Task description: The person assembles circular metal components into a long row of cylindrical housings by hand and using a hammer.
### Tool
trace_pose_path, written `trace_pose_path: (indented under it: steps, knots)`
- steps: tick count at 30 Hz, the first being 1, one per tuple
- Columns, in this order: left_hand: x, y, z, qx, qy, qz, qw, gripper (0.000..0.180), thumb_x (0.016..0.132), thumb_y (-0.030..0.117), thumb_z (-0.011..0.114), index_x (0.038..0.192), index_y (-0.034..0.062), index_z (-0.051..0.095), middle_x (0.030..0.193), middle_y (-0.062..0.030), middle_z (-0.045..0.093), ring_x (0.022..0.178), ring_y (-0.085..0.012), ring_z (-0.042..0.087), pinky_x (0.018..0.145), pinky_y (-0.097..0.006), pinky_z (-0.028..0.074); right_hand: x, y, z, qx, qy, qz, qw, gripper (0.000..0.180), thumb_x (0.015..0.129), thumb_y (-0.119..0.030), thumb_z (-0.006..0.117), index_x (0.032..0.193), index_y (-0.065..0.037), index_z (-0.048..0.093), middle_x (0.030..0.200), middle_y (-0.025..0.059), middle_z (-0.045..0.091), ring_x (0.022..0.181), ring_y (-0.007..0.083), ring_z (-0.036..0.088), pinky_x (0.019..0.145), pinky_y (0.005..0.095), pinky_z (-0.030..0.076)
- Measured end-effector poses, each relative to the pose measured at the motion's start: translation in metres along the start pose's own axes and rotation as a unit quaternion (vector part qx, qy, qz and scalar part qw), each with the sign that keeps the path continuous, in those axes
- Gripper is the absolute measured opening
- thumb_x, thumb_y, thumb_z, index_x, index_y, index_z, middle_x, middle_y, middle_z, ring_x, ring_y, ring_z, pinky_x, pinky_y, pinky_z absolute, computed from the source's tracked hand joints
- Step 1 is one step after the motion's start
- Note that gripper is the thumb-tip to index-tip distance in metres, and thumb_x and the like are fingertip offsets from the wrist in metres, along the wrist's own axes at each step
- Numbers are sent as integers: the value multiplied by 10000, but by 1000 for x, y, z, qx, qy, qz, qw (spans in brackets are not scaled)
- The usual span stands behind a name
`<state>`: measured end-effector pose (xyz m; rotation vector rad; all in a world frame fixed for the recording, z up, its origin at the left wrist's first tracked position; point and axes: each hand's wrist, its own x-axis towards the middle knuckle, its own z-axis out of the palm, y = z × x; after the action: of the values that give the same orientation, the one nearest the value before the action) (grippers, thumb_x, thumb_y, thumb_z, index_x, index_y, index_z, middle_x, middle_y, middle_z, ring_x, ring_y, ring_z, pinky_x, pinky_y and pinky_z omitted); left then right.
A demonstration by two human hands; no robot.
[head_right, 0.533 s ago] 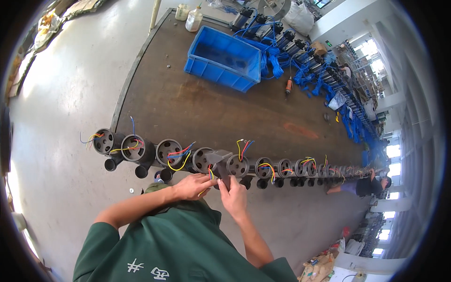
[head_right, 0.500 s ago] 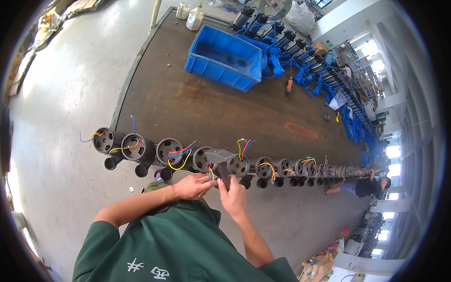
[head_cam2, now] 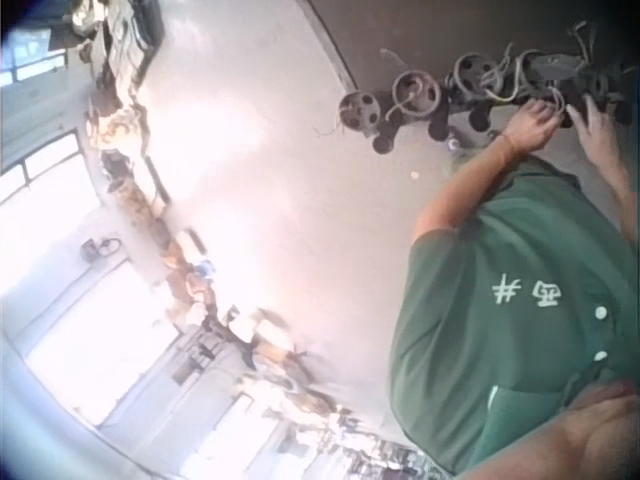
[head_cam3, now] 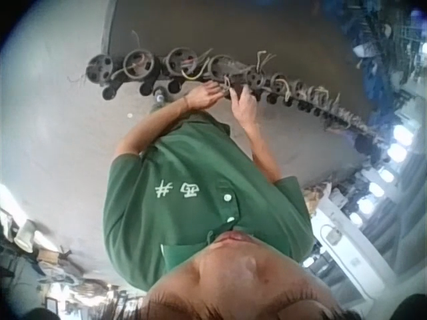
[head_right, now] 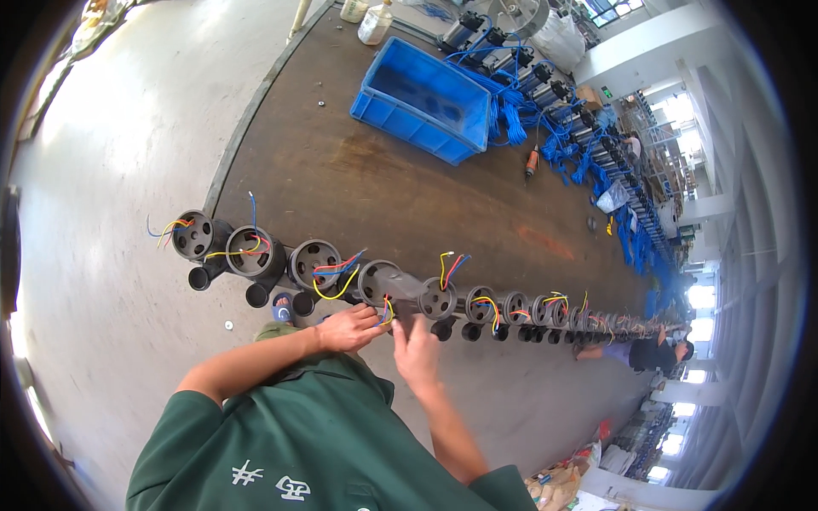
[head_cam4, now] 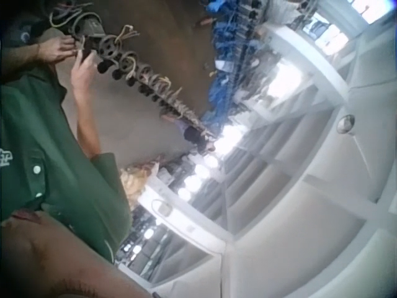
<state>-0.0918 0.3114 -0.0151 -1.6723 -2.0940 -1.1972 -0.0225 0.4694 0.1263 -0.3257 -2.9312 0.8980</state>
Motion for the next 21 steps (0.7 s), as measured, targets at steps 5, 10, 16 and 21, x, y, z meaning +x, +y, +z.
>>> trace_pose_path:
  steps: [5, 10, 16, 21]
  knots:
    - [-6, -2, 6, 32, 42, 2, 999, 529, 767, 131, 697, 1277, 17, 612, 971, -78, 601, 935, -255, 600, 860, -384, 519, 14, -3, -8, 44, -89, 65, 993, 305, 981, -282, 700, 1005, 22, 681, 726, 205, 679, 652, 316, 704, 613, 420, 525]
    - [-9, 3, 9, 25, 51, -23, 998, 508, 781, 142, 696, 1273, 38, 625, 1038, -83, 632, 975, -256, 612, 863, -384, 523, 6, -30, -24, 64, -5, 29, 997, 277, 1020, -248, 648, 1013, 28, 619, 666, 93, 600, 584, 168, 556, 566, 363, 471]
    - [-11, -1, 18, 34, 63, -34, 997, 432, 799, 153, 686, 1220, 57, 657, 1060, -77, 647, 986, -251, 615, 870, -383, 515, -5, 18, 18, 20, -80, 18, 996, 282, 1012, -257, 654, 1096, 10, 624, 721, 106, 634, 564, 183, 601, 545, 393, 502]
    - [-13, 1, 11, 41, 82, -54, 994, 444, 803, 146, 685, 1240, 70, 663, 1092, -70, 652, 1015, -244, 618, 904, -383, 503, 9, -29, -26, 153, -66, 170, 971, 273, 1034, -280, 637, 977, -13, 649, 655, -3, 592, 557, 67, 524, 512, 287, 430]
